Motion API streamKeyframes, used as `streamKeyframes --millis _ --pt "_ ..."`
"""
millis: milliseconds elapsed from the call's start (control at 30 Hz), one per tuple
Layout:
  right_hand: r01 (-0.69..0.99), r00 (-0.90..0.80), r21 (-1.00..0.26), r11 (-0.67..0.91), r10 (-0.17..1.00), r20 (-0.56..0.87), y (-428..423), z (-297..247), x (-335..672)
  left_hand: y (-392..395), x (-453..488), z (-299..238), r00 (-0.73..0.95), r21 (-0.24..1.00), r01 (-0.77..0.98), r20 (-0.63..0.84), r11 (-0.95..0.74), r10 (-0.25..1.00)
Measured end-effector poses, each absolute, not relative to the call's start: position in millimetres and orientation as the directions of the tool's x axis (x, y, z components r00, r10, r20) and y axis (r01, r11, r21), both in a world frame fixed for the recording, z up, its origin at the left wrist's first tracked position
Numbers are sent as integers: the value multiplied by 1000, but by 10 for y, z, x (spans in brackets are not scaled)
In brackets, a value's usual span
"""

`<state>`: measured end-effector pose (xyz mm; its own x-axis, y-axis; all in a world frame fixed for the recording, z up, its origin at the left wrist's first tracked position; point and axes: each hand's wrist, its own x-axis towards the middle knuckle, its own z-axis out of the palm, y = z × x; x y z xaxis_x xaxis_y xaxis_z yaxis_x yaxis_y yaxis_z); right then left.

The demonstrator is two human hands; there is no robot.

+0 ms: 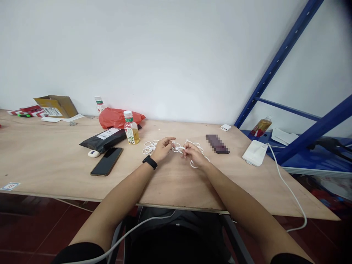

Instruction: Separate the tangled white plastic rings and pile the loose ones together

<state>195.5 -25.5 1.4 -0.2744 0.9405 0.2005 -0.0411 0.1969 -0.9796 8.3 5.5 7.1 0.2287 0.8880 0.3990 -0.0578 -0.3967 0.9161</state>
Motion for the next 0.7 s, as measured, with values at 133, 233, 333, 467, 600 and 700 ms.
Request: streamKeyframes --millis 133,233,333,467,600,700 --pt "13 -219 -981 194 958 186 -227 -1 1970 37 110 81 236 930 -52 364 -363 901" --pt "167 -193 -946 278 950 245 -238 -11 1987 53 96 97 179 945 -79 326 -317 928" --pt "381 -161 -846 374 927 338 -272 17 2024 83 52 115 111 952 -128 293 -279 950" --pt "697 -227 -558 451 876 425 -299 73 2097 117 40 91 110 939 -219 294 -266 949" --pt "842 -294 -357 406 898 328 -298 68 2140 128 80 15 166 928 -173 358 -330 919" --pt "872 -281 -315 375 910 304 -299 56 2137 110 87 -12 182 896 -29 441 -443 879"
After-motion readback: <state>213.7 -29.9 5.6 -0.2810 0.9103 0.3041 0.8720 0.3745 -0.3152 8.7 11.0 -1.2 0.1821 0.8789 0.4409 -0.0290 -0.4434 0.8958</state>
